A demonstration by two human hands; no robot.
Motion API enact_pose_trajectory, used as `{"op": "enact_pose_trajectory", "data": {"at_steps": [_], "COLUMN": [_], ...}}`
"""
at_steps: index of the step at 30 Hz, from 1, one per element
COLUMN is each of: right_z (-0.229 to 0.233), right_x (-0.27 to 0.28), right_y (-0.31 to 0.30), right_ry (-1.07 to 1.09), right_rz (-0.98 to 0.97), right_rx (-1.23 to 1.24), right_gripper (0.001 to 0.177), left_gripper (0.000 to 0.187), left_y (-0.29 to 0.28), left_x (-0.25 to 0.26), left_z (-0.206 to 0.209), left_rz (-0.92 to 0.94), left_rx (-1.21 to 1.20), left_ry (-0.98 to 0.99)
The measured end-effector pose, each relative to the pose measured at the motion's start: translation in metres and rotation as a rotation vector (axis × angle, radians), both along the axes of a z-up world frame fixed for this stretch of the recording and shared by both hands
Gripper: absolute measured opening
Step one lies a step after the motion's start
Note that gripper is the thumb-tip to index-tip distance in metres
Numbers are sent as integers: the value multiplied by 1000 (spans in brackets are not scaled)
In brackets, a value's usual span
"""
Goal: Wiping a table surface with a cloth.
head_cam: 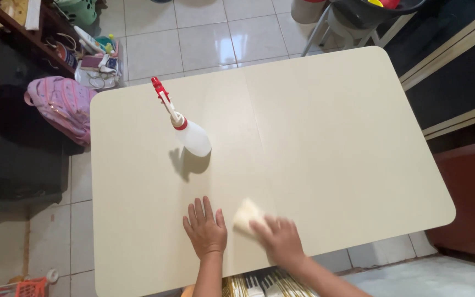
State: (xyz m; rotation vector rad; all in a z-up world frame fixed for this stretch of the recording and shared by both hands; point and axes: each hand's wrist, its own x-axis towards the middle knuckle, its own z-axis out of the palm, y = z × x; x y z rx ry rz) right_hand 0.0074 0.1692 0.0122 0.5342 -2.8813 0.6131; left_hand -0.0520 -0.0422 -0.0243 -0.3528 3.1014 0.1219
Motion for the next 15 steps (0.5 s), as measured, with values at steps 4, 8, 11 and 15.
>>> {"op": "enact_pose_trajectory", "data": {"at_steps": [4,8,11,15], "right_z": [-12,-8,-6,-8], "right_x": [-9,-112,-185,-198], "right_y": [20,25,15,0], "right_ry": [1,63,47,6], "right_rz": [156,13,-203,-326], "right_rx": [20,56,65,41], "right_gripper": [48,42,45,54], "left_gripper": [61,60,59,57], "left_y": [-1,-2,-3,-4], "left_x": [2,4,2,6], "left_z": [-6,-11,-10,-3], "left_rz": [-2,-12,-9,-12], "left_rx": [13,10,10,7], "left_ry": [31,87,118,112]}}
